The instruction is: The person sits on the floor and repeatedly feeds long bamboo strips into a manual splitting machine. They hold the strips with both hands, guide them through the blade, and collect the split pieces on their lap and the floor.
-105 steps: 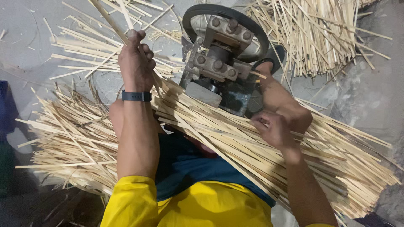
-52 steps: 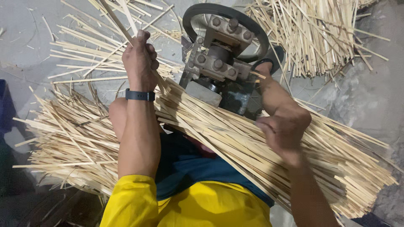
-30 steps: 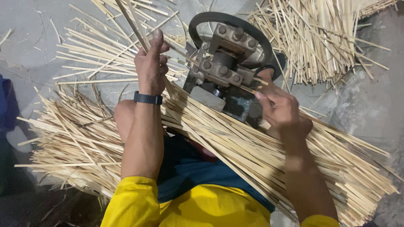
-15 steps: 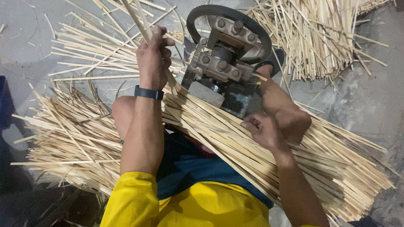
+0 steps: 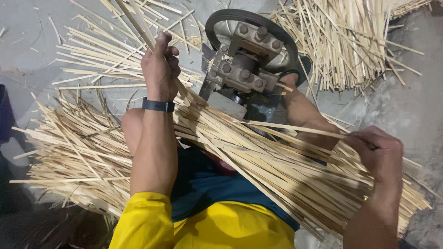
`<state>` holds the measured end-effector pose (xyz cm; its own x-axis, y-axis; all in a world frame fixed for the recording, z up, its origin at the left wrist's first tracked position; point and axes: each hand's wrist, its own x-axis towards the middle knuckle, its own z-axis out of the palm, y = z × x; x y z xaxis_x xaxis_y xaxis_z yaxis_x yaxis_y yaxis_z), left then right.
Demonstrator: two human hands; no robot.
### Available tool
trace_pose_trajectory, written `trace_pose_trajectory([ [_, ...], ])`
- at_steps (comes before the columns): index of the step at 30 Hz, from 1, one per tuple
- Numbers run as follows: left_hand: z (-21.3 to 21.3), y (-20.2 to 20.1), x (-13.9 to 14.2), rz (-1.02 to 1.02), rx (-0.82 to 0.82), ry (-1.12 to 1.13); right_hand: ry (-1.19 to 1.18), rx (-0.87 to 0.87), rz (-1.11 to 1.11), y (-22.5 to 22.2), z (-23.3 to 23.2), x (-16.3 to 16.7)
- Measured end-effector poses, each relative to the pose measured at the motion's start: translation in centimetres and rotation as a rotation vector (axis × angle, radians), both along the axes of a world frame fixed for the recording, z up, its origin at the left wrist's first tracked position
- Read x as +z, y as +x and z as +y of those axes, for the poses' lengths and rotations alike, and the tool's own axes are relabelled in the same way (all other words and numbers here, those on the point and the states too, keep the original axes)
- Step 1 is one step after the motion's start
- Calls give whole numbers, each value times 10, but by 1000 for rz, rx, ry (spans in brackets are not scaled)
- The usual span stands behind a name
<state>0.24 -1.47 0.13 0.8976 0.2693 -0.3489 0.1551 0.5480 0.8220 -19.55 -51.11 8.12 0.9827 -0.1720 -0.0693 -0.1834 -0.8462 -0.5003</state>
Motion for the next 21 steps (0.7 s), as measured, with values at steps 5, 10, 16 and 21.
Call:
trace_pose_trajectory([
  [5,0,-1,-1,25,-5,0,27,-69,-34,-7,-25,-11],
  [10,-1,0,-1,28,10,1,-192,-2,-92,14,-9,-30],
  [16,-6,-1,0,27,17,14,-635,619,-500,52,79,-50],
  [21,-7,-2,1,2,30,15,-339,451,-530,40,144,-58],
])
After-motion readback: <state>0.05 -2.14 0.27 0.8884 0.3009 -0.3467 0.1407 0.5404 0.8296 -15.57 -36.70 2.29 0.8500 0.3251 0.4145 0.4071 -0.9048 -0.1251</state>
